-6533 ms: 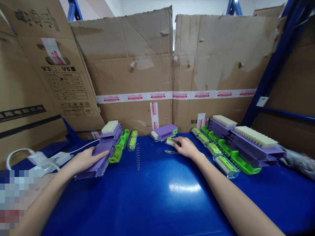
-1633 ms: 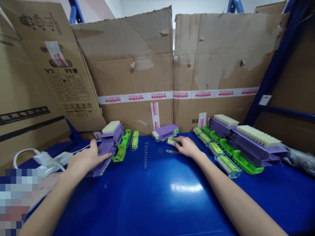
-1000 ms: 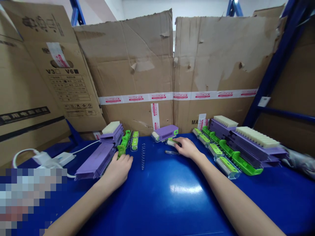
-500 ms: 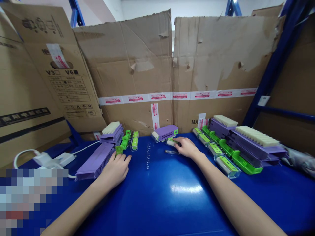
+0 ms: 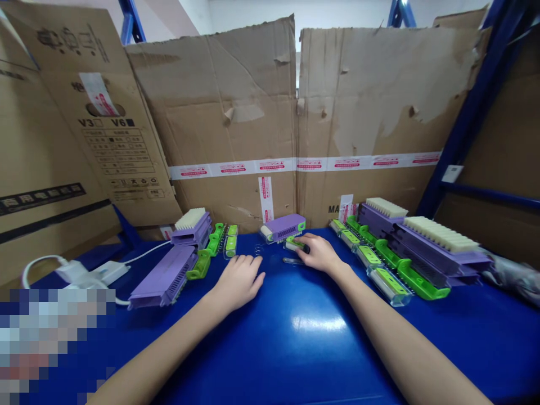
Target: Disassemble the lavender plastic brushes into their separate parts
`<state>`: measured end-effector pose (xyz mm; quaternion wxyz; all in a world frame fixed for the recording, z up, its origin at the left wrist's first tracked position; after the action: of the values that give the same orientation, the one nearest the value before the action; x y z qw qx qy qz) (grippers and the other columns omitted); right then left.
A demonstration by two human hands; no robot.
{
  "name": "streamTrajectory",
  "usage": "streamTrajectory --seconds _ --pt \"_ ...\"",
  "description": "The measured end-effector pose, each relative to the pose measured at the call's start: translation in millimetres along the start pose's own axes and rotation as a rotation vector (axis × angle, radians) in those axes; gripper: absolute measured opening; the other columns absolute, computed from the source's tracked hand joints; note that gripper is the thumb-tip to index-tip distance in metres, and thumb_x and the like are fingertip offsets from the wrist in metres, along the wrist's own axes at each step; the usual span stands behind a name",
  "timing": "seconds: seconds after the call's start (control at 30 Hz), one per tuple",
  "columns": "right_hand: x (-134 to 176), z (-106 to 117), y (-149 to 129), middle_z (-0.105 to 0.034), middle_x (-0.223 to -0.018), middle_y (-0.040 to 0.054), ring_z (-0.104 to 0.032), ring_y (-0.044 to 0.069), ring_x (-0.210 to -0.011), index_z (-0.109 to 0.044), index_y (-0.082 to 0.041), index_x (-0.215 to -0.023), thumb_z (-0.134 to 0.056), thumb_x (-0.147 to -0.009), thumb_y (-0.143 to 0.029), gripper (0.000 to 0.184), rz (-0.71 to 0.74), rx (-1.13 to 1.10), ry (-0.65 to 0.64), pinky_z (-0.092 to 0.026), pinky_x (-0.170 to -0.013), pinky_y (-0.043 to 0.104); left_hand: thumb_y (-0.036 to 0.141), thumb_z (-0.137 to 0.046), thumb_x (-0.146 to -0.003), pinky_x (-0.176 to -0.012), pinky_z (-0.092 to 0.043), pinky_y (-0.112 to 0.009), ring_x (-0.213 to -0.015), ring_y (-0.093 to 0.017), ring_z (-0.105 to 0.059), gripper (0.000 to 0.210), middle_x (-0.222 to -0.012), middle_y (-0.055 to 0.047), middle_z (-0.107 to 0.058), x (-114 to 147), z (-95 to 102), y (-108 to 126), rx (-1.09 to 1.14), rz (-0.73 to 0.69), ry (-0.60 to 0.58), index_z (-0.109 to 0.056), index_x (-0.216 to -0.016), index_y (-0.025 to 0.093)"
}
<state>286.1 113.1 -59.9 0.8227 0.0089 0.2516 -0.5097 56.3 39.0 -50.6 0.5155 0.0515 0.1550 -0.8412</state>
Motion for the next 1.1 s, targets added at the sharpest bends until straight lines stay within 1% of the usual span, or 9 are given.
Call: streamTrajectory --seconds 0.07,0.23,0.37,0.47,0.63,0.73,0.83,0.97,1.1 --pt "0.6 0.7 -2.6 -0.066 -0.111 0.0052 -0.064 0.021 -0.096 -0.065 -0.025 -0.114 -0.051 -0.083 -0.032 0.035 0.008 0.004 0.044 -0.048 -0.078 0.028 0.03 -0.037 -0.092 -0.091 -0.044 -0.042 -0.102 -0.027 -0.058 0.04 -0.106 -0.015 -0.063 -5.2 -7.1 9.6 0.037 -0.017 -0.031 -0.054 -0.121 0.009" --pt "0.9 2.4 -12.6 -0.066 -0.107 0.0074 -0.063 0.02 -0.094 -0.064 -0.023 -0.114 -0.05 -0.084 -0.034 0.036 0.078 0.019 0.155 -0.047 -0.078 0.026 0.037 -0.035 -0.093 -0.089 -0.044 -0.043 -0.102 -0.028 -0.057 0.044 -0.109 -0.015 -0.062 -7.1 -16.6 19.8 0.103 -0.026 0.054 -0.05 -0.125 0.011" --pt "1.0 2.4 -21.2 -0.064 -0.106 0.0084 -0.062 0.02 -0.093 -0.063 -0.022 -0.115 -0.047 -0.086 -0.036 0.036 0.129 0.05 0.158 -0.047 -0.075 0.027 0.038 -0.037 -0.093 -0.086 -0.045 -0.041 -0.102 -0.027 -0.058 0.04 -0.109 -0.014 -0.063 -6.7 -11.6 16.8 0.137 -0.012 0.042 -0.051 -0.122 0.014" --pt "1.3 2.0 -22.8 -0.063 -0.11 0.0086 -0.061 0.02 -0.095 -0.062 -0.023 -0.116 -0.047 -0.086 -0.034 0.036 0.14 0.06 0.142 -0.047 -0.076 0.027 0.031 -0.04 -0.09 -0.081 -0.046 -0.038 -0.096 -0.026 -0.06 0.028 -0.101 -0.012 -0.065 -0.9 -4.6 14.3 0.112 0.03 -0.027 -0.055 -0.109 0.015" --pt "1.2 0.6 -15.6 -0.064 -0.109 0.0079 -0.062 0.02 -0.094 -0.064 -0.023 -0.115 -0.046 -0.086 -0.034 0.036 0.103 0.074 0.137 -0.047 -0.073 0.027 0.035 -0.039 -0.09 -0.068 -0.046 -0.031 -0.087 -0.025 -0.065 0.023 -0.091 -0.009 -0.068 32.3 9.9 3.3 0.074 0.266 -0.239 -0.054 -0.096 0.018" --pt "1.0 -0.6 -12.3 -0.064 -0.109 0.0075 -0.062 0.02 -0.094 -0.064 -0.023 -0.115 -0.046 -0.085 -0.034 0.036 0.09 0.071 0.144 -0.047 -0.073 0.026 0.036 -0.033 -0.091 -0.065 -0.046 -0.032 -0.087 -0.027 -0.067 0.029 -0.091 -0.01 -0.069 51.3 21.5 -10.8 -0.009 0.455 -0.262 -0.054 -0.099 0.018" --pt "1.1 -1.4 -12.6 -0.064 -0.109 0.0077 -0.062 0.02 -0.094 -0.064 -0.024 -0.116 -0.046 -0.085 -0.034 0.036 0.083 0.074 0.127 -0.047 -0.073 0.026 0.035 -0.029 -0.092 -0.065 -0.048 -0.036 -0.085 -0.031 -0.067 0.034 -0.089 -0.013 -0.069 56.2 29.5 -26.4 -0.105 0.59 -0.269 -0.056 -0.101 0.015" --pt "1.5 -1.2 -14.3 -0.064 -0.111 0.0079 -0.062 0.02 -0.095 -0.064 -0.024 -0.115 -0.046 -0.086 -0.034 0.036 0.086 0.082 0.116 -0.047 -0.073 0.026 0.027 -0.03 -0.09 -0.069 -0.048 -0.037 -0.088 -0.032 -0.066 0.035 -0.092 -0.017 -0.068 46.2 25.4 -40.3 -0.154 0.562 -0.285 -0.06 -0.099 0.011" --pt "1.7 -1.5 -13.6 -0.064 -0.11 0.0077 -0.062 0.02 -0.094 -0.064 -0.024 -0.114 -0.047 -0.085 -0.033 0.034 0.096 0.078 0.123 -0.047 -0.073 0.026 0.024 -0.031 -0.09 -0.07 -0.048 -0.039 -0.086 -0.032 -0.066 0.035 -0.092 -0.019 -0.067 37.3 14.4 -43.2 -0.159 0.509 -0.261 -0.062 -0.096 0.011"
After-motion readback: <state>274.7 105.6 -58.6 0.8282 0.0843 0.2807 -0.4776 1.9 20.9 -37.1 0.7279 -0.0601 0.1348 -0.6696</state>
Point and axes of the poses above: each hand's wrist, its own x-axis away from the middle knuckle, its own z-axis out of the back of the hand, y = z × x, the point moved 1 cm from there along -x, towards the middle knuckle
